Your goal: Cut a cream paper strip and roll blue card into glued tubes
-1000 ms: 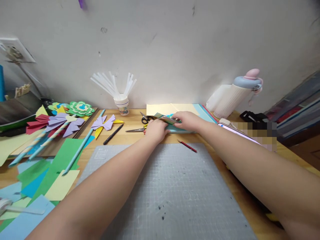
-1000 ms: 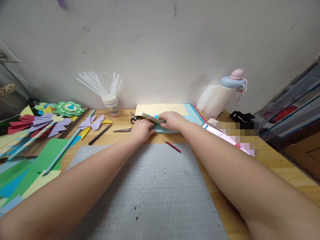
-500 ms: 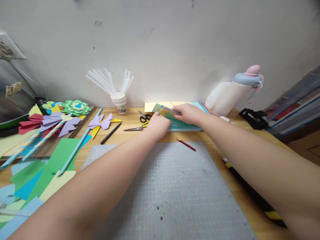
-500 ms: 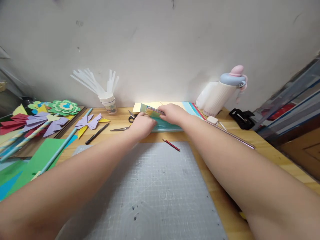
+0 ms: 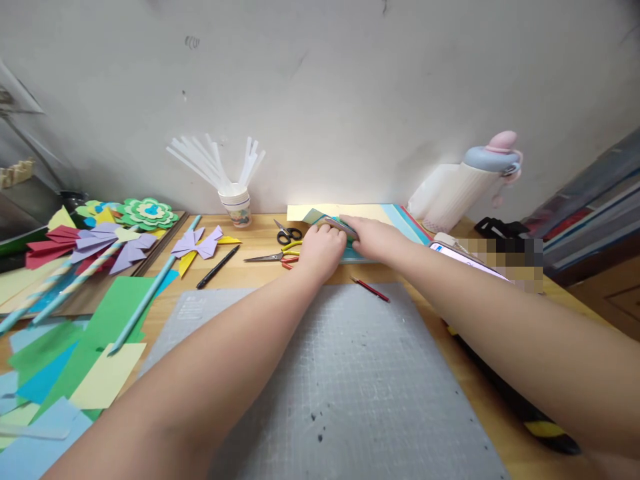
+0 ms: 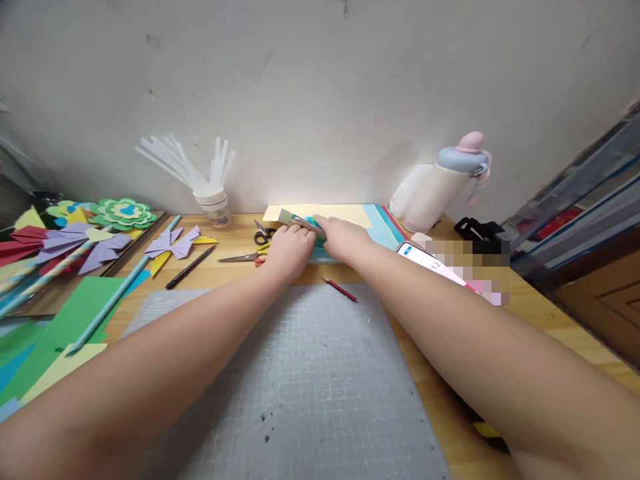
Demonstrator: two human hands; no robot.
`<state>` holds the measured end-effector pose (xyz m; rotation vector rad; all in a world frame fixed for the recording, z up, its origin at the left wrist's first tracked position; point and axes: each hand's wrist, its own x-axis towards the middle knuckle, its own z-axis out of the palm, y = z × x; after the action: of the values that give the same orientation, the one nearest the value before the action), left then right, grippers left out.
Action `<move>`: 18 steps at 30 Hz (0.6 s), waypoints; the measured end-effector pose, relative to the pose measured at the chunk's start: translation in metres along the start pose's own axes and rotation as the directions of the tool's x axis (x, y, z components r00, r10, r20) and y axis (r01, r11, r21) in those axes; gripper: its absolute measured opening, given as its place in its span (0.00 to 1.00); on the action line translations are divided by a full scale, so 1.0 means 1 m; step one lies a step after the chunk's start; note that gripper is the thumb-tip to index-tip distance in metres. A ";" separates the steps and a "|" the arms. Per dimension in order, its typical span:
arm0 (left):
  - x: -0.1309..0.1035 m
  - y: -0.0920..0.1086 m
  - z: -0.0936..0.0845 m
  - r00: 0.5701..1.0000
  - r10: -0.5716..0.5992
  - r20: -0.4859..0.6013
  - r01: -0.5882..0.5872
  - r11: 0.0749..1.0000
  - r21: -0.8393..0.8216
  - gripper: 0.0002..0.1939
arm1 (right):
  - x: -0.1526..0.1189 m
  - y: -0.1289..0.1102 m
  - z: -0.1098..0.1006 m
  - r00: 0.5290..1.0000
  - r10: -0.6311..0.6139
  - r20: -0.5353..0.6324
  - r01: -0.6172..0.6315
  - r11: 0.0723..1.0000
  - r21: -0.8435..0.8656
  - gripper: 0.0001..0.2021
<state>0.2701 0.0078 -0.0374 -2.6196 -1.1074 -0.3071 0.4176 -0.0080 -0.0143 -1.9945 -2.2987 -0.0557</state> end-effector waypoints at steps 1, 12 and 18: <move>0.000 -0.002 0.003 1.000 -0.011 0.007 0.011 1.000 -0.005 0.13 | 0.001 0.000 0.000 1.000 0.001 0.021 -0.001 1.000 0.006 0.34; 0.001 -0.037 0.019 0.983 0.166 0.077 -0.166 0.986 -0.013 0.14 | 0.005 -0.007 0.009 0.993 0.020 0.115 -0.016 0.999 -0.028 0.36; -0.008 -0.054 0.001 0.954 0.293 0.068 -0.294 0.956 -0.001 0.11 | 0.007 0.000 0.007 0.994 0.027 0.105 -0.024 0.999 -0.026 0.36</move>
<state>0.2255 0.0388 -0.0311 -2.7540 -0.7188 -0.1495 0.4160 -0.0008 -0.0205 -2.0869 -2.3457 0.0241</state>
